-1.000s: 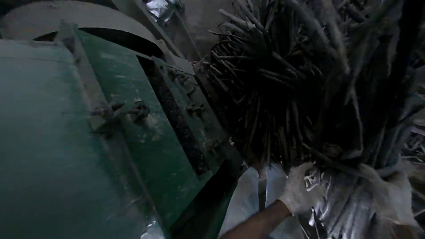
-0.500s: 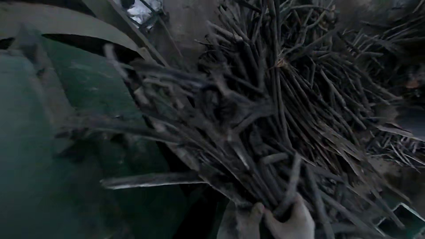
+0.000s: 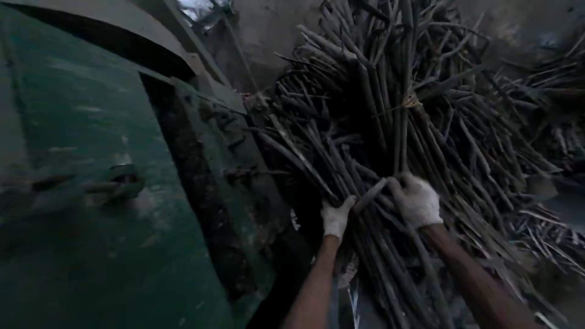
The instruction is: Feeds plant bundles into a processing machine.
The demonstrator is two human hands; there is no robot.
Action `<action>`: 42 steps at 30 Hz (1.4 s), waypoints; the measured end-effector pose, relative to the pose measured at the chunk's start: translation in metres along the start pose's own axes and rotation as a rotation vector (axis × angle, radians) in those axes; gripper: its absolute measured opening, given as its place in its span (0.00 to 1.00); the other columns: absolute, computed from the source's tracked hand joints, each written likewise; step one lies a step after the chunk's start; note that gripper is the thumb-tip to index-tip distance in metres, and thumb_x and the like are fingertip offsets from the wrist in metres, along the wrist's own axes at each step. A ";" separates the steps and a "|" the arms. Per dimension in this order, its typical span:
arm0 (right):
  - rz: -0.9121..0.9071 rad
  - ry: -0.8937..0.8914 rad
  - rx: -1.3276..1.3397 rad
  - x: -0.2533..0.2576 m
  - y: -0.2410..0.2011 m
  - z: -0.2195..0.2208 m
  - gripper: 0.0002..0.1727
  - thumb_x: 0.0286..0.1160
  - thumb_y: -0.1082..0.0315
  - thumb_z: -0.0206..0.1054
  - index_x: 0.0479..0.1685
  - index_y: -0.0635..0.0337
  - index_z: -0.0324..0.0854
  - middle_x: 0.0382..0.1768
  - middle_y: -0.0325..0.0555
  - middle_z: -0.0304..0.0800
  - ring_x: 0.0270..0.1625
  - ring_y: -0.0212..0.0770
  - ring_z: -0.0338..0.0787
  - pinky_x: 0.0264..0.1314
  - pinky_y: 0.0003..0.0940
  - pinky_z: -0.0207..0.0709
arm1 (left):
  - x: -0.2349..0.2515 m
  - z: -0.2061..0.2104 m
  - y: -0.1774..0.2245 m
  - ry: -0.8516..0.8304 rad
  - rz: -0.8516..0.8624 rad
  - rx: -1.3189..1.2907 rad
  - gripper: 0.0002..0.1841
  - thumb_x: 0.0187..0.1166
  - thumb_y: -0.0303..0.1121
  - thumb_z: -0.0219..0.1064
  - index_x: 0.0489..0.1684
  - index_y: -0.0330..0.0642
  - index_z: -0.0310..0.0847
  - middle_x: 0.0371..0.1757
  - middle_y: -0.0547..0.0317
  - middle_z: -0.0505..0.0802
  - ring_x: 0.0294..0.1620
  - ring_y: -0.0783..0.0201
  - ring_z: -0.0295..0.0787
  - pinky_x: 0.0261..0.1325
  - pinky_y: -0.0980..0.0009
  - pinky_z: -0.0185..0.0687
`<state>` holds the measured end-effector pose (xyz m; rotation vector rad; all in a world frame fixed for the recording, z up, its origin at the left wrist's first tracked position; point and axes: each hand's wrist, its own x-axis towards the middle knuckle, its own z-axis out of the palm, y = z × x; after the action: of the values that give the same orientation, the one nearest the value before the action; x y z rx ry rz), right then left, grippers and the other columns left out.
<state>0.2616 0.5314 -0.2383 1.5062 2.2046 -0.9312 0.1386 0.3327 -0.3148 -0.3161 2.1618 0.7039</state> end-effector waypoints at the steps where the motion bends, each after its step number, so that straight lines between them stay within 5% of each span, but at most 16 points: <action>1: 0.024 0.130 0.007 0.024 -0.002 0.002 0.39 0.68 0.32 0.70 0.78 0.42 0.77 0.64 0.59 0.87 0.67 0.66 0.84 0.63 0.71 0.78 | 0.008 0.000 0.000 -0.006 -0.002 -0.013 0.64 0.47 0.68 0.86 0.88 0.45 0.60 0.69 0.40 0.87 0.69 0.49 0.87 0.68 0.47 0.87; 4: 0.096 0.326 -0.023 0.101 -0.008 0.033 0.72 0.45 0.35 0.85 0.96 0.45 0.44 0.89 0.68 0.54 0.86 0.77 0.59 0.75 0.80 0.64 | 0.010 -0.003 -0.013 -0.027 0.021 -0.054 0.60 0.50 0.65 0.87 0.87 0.46 0.61 0.69 0.48 0.88 0.68 0.58 0.88 0.69 0.53 0.88; 7: 0.141 0.408 -0.084 0.158 -0.004 0.084 0.82 0.37 0.41 0.90 0.98 0.45 0.29 0.92 0.76 0.28 0.90 0.84 0.39 0.79 0.89 0.45 | 0.002 -0.003 -0.021 -0.011 0.035 -0.091 0.62 0.50 0.64 0.87 0.89 0.46 0.57 0.74 0.48 0.85 0.72 0.59 0.85 0.71 0.55 0.86; 11: 0.140 0.481 -0.135 0.178 0.009 0.103 0.77 0.40 0.48 0.87 0.98 0.44 0.34 0.93 0.73 0.32 0.91 0.81 0.40 0.75 0.89 0.51 | 0.002 0.007 -0.027 0.061 0.063 -0.165 0.62 0.45 0.63 0.89 0.88 0.46 0.62 0.76 0.45 0.82 0.74 0.56 0.83 0.72 0.53 0.86; 14: 0.048 0.414 -0.175 0.172 0.031 0.055 0.78 0.34 0.50 0.90 0.97 0.43 0.39 0.91 0.71 0.45 0.86 0.82 0.55 0.63 0.85 0.70 | -0.008 0.001 -0.025 0.078 0.113 -0.084 0.60 0.44 0.66 0.88 0.84 0.45 0.69 0.74 0.45 0.84 0.73 0.55 0.83 0.72 0.53 0.86; 17: -0.111 0.274 -0.225 0.175 0.077 -0.036 0.70 0.48 0.51 0.87 0.97 0.35 0.39 0.86 0.67 0.59 0.65 0.80 0.82 0.44 0.80 0.82 | -0.026 -0.007 -0.004 0.038 0.208 0.020 0.63 0.44 0.66 0.87 0.87 0.43 0.64 0.74 0.45 0.83 0.73 0.55 0.82 0.73 0.54 0.85; 19: -0.166 0.244 -0.277 0.186 0.114 -0.088 0.60 0.58 0.52 0.82 0.95 0.22 0.45 0.85 0.63 0.64 0.51 0.78 0.88 0.34 0.82 0.79 | -0.040 0.010 0.010 0.092 0.194 0.084 0.69 0.38 0.65 0.90 0.89 0.42 0.58 0.78 0.42 0.79 0.76 0.51 0.79 0.74 0.52 0.82; 21: -0.066 0.216 -0.267 0.202 0.141 -0.122 0.58 0.61 0.52 0.82 0.92 0.12 0.44 0.84 0.63 0.67 0.47 0.81 0.87 0.34 0.86 0.74 | -0.042 0.037 0.016 0.232 0.128 0.159 0.72 0.31 0.73 0.88 0.87 0.44 0.60 0.79 0.41 0.78 0.76 0.47 0.79 0.72 0.47 0.83; 24: 0.082 0.227 -0.216 0.243 0.157 -0.155 0.60 0.63 0.58 0.81 0.93 0.14 0.42 0.80 0.69 0.70 0.56 0.86 0.83 0.44 0.91 0.72 | -0.023 0.049 0.033 0.327 0.221 0.188 0.71 0.30 0.75 0.87 0.84 0.41 0.65 0.76 0.42 0.81 0.75 0.48 0.79 0.74 0.48 0.81; 26: 0.160 0.211 -0.237 0.268 0.175 -0.170 0.59 0.62 0.60 0.82 0.94 0.19 0.46 0.70 0.76 0.79 0.57 0.87 0.82 0.46 0.91 0.70 | -0.024 0.058 0.038 0.345 0.279 0.221 0.71 0.32 0.75 0.85 0.84 0.39 0.65 0.78 0.39 0.79 0.77 0.46 0.77 0.78 0.48 0.77; 30: 0.204 0.223 -0.239 0.320 0.214 -0.185 0.64 0.58 0.66 0.84 0.92 0.13 0.44 0.53 0.83 0.85 0.54 0.89 0.83 0.47 0.90 0.69 | -0.013 0.098 0.049 0.435 0.356 0.295 0.68 0.36 0.72 0.85 0.84 0.38 0.66 0.80 0.41 0.78 0.79 0.47 0.76 0.80 0.50 0.75; 34: 0.227 0.189 -0.226 0.314 0.203 -0.177 0.62 0.60 0.65 0.83 0.93 0.17 0.43 0.54 0.83 0.85 0.53 0.88 0.84 0.47 0.90 0.70 | -0.018 0.123 0.065 0.493 0.325 0.453 0.65 0.37 0.77 0.80 0.80 0.40 0.73 0.82 0.45 0.79 0.80 0.47 0.77 0.79 0.48 0.76; 36: 0.227 0.199 -0.197 0.295 0.186 -0.176 0.61 0.64 0.65 0.78 0.95 0.22 0.38 0.65 0.81 0.79 0.54 0.87 0.84 0.46 0.88 0.72 | -0.025 0.128 0.076 0.498 0.299 0.520 0.65 0.38 0.83 0.75 0.81 0.43 0.74 0.85 0.49 0.76 0.82 0.49 0.75 0.79 0.48 0.76; 38: 0.209 0.258 -0.106 0.268 0.175 -0.161 0.51 0.78 0.60 0.63 0.97 0.28 0.32 0.78 0.80 0.66 0.58 0.88 0.82 0.47 0.88 0.73 | -0.027 0.133 0.078 0.525 0.307 0.523 0.65 0.37 0.84 0.74 0.80 0.43 0.75 0.85 0.49 0.76 0.82 0.48 0.75 0.79 0.46 0.75; 40: 0.212 0.392 0.004 0.237 0.159 -0.122 0.47 0.83 0.42 0.54 0.98 0.40 0.32 0.88 0.75 0.50 0.77 0.87 0.67 0.61 0.89 0.67 | -0.028 0.133 0.076 0.515 0.296 0.526 0.66 0.39 0.83 0.73 0.81 0.43 0.74 0.86 0.48 0.75 0.83 0.47 0.74 0.81 0.46 0.73; 42: 0.192 0.480 0.000 0.217 0.145 -0.069 0.67 0.62 0.24 0.66 0.98 0.47 0.32 0.94 0.72 0.31 0.91 0.81 0.41 0.79 0.89 0.43 | -0.029 0.128 0.077 0.476 0.267 0.531 0.67 0.39 0.82 0.75 0.83 0.41 0.70 0.87 0.47 0.74 0.84 0.46 0.73 0.81 0.45 0.73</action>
<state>0.3146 0.7652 -0.3622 2.0713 2.2993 -0.5497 0.2033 0.4696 -0.3281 0.1040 2.7762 0.1734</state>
